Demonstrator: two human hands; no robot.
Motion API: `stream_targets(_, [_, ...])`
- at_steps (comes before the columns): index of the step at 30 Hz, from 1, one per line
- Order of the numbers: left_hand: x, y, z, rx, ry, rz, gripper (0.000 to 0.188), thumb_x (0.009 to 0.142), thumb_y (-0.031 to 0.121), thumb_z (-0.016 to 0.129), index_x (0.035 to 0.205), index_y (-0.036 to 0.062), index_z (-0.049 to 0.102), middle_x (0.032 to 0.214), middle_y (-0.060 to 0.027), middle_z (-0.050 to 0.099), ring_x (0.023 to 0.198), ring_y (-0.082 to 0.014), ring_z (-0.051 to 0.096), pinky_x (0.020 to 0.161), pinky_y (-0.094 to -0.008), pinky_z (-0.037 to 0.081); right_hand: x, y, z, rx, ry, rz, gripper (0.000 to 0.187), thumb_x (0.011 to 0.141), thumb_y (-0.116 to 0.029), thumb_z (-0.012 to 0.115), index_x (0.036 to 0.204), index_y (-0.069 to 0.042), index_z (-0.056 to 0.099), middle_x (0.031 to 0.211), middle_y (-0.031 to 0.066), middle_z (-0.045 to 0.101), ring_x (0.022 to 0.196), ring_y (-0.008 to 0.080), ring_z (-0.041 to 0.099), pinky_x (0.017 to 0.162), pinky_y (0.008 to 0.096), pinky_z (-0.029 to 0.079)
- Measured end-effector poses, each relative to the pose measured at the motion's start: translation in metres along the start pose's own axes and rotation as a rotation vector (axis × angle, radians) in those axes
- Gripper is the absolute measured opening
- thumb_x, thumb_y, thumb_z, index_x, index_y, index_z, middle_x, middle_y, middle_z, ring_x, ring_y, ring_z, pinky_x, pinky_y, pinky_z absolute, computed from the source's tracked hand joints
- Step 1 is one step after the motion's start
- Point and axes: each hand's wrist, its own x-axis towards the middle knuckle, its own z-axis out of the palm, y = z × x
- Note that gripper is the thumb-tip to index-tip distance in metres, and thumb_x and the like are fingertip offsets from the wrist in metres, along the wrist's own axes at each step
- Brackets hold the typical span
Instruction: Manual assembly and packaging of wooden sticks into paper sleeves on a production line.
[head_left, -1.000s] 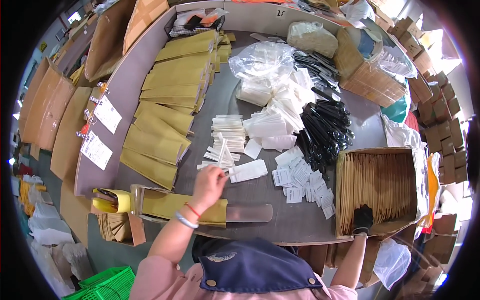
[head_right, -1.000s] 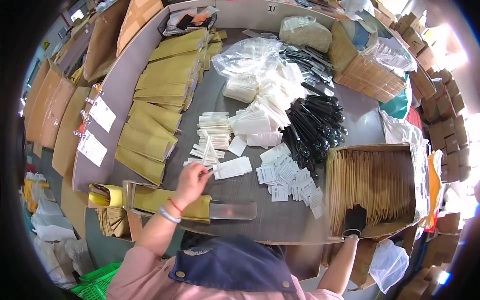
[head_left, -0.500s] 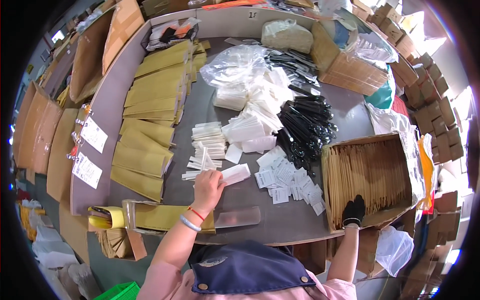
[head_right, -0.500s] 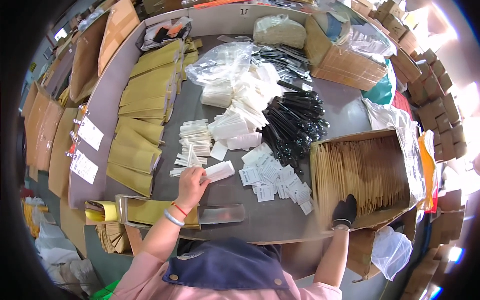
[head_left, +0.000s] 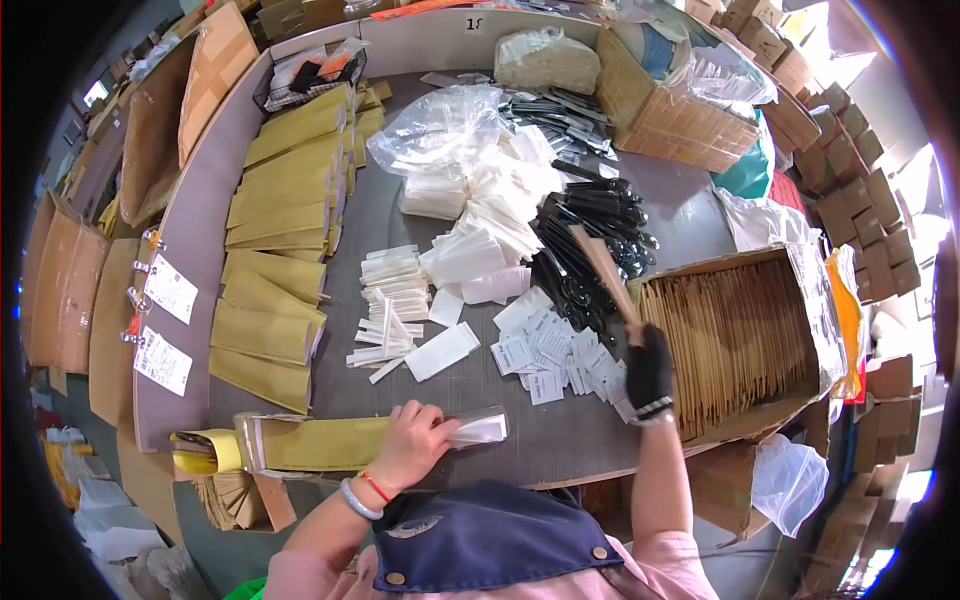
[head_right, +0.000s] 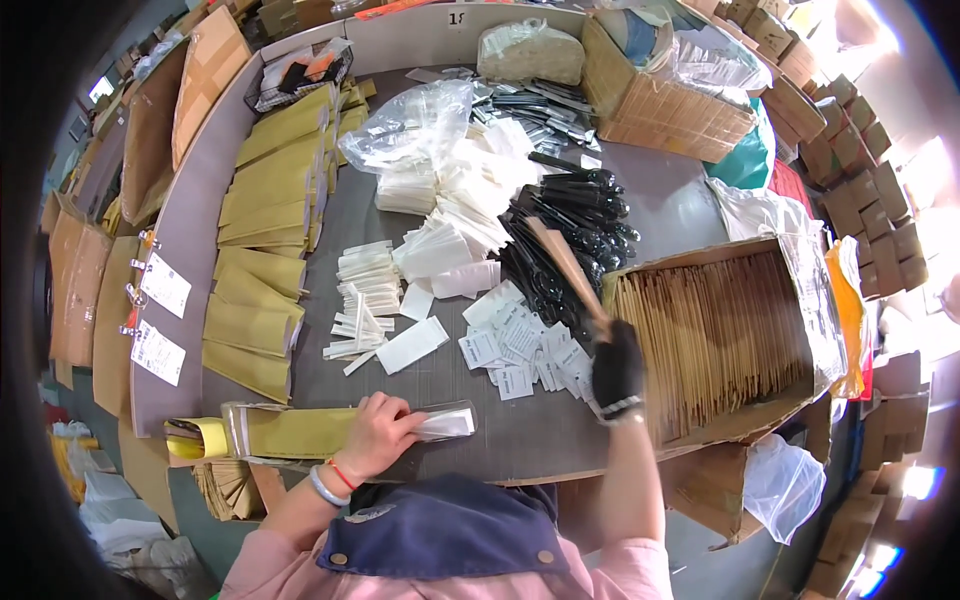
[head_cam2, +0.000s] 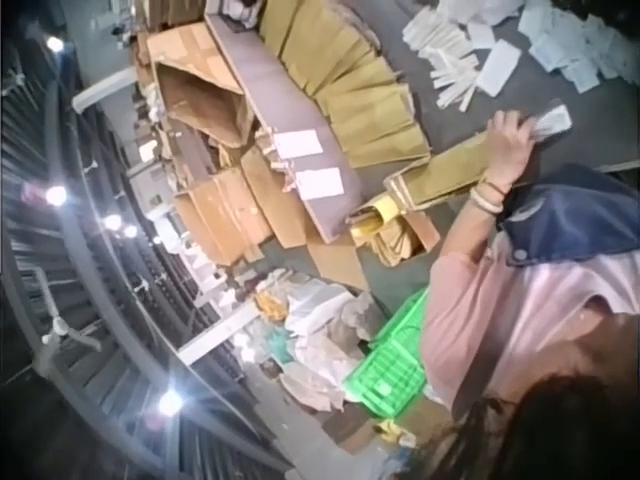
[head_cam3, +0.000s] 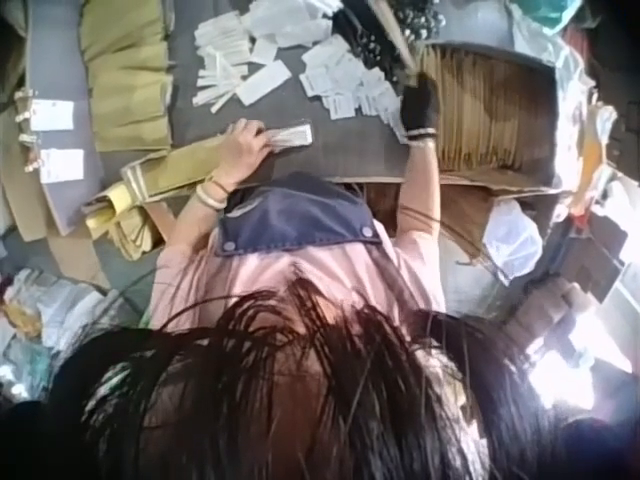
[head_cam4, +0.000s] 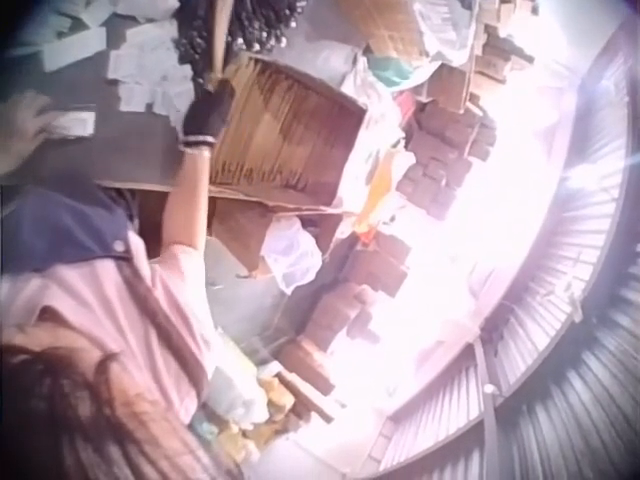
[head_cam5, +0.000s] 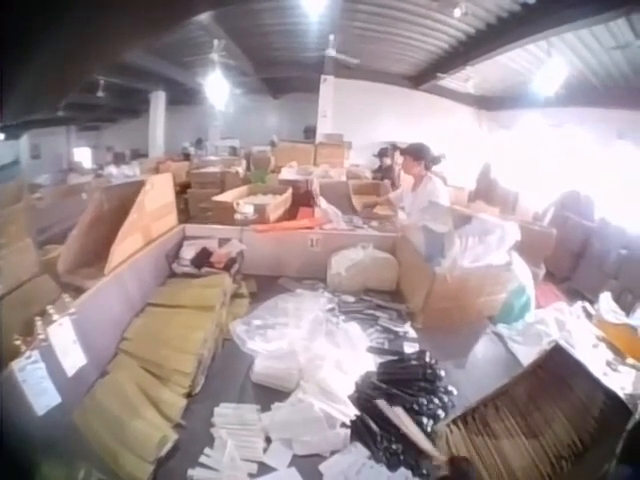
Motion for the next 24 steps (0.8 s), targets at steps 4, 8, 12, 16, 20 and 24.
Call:
stream_targets(4, [0.030,0.005,0.001,-0.066,0.134,0.022,0.042,0.068,0.019,0.080,0.108,0.0136,0.069,0.100,-0.0057,0.060,0.096,-0.0259,0.055,0.081,-0.0370,0.045,0.030,-0.048,0.042,-0.192,-0.158,0.027,0.020,0.081,-0.022,0.071,0.092,-0.006,0.066,0.089,0.0176,0.063,0.084,0.0376,0.062,0.072,0.0444,0.049])
stream_targets(8, [0.093,0.013,0.030,-0.271,0.417,-0.008,0.050,0.068,0.019,0.081,0.114,0.0072,0.064,0.102,-0.0103,0.059,0.097,-0.0301,0.054,0.083,-0.0403,0.046,0.043,-0.041,0.057,-0.246,-0.253,0.049,0.022,0.078,-0.025,0.073,0.088,-0.006,0.068,0.088,0.0172,0.064,0.084,0.0364,0.062,0.071,0.0437,0.050])
stream_targets(12, [0.126,0.015,0.047,-0.137,0.368,-0.056,0.050,0.067,0.018,0.082,0.111,0.0053,0.063,0.101,-0.0097,0.058,0.095,-0.0299,0.054,0.082,-0.0398,0.046,0.039,-0.037,0.056,-0.078,-0.176,0.056,0.017,0.080,-0.021,0.070,0.088,-0.006,0.069,0.088,0.0176,0.064,0.086,0.0353,0.063,0.073,0.0427,0.050])
stream_targets(16, [0.124,0.007,0.053,-0.116,0.360,-0.022,0.038,0.068,0.015,0.080,0.102,0.0079,0.065,0.099,-0.0073,0.059,0.092,-0.0291,0.054,0.079,-0.0390,0.046,0.028,-0.060,0.021,0.006,-0.007,0.077,0.013,0.085,-0.016,0.067,0.088,-0.003,0.065,0.083,0.0154,0.060,0.080,0.0329,0.060,0.071,0.0393,0.047])
stream_targets(20, [0.119,0.002,0.050,-0.177,0.458,0.046,0.025,0.071,0.012,0.077,0.095,0.0100,0.070,0.090,-0.0054,0.060,0.083,-0.0277,0.056,0.077,-0.0382,0.047,0.012,-0.049,-0.004,0.136,0.180,-0.028,0.018,0.092,-0.017,0.066,0.087,-0.001,0.062,0.074,0.0014,0.055,0.066,0.0120,0.050,0.061,0.0281,0.041])
stream_targets(24, [0.090,0.001,0.012,-0.598,0.217,-0.151,0.021,0.073,0.012,0.076,0.094,0.0093,0.072,0.088,-0.0052,0.062,0.078,-0.0272,0.057,0.078,-0.0379,0.047,-0.013,-0.051,-0.025,0.291,0.136,0.225,0.018,0.094,-0.018,0.064,0.084,-0.003,0.063,0.070,-0.0053,0.054,0.062,0.0058,0.046,0.057,0.0215,0.036])
